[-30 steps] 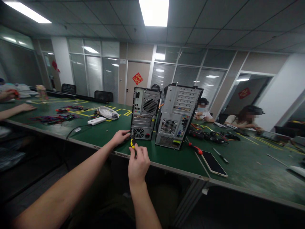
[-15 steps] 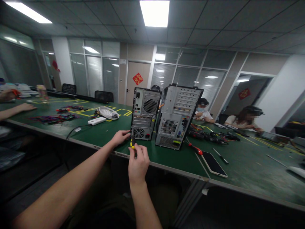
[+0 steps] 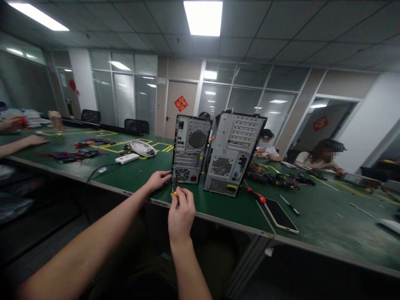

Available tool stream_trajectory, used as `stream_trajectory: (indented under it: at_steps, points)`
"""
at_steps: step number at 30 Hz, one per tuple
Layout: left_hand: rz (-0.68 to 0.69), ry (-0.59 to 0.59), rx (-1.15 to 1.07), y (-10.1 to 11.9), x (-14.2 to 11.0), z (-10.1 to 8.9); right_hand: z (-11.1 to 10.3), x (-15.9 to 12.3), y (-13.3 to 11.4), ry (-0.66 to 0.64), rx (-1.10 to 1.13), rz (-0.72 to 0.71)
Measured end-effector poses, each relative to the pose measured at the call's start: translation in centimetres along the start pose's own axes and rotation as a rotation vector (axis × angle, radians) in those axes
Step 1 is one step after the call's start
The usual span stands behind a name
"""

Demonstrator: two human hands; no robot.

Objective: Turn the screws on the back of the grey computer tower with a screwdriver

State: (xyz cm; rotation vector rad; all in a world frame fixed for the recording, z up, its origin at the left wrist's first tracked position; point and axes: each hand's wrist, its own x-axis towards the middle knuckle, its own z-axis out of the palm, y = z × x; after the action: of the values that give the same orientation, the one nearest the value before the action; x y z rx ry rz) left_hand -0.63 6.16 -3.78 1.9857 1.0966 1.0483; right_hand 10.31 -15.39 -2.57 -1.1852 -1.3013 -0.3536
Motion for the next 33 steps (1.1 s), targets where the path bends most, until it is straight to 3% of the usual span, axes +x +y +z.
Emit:
stream_trajectory:
  at_steps: [8,33]
  points:
    - [-0.023,-0.003,0.012,0.45,-0.22,-0.1,0.44,-0.15,0.38,-0.009,0.054,0.091]
    - [-0.01,-0.009,0.01,0.34,-0.25,-0.11,0.46,-0.4,0.54,0.0,0.064,0.05]
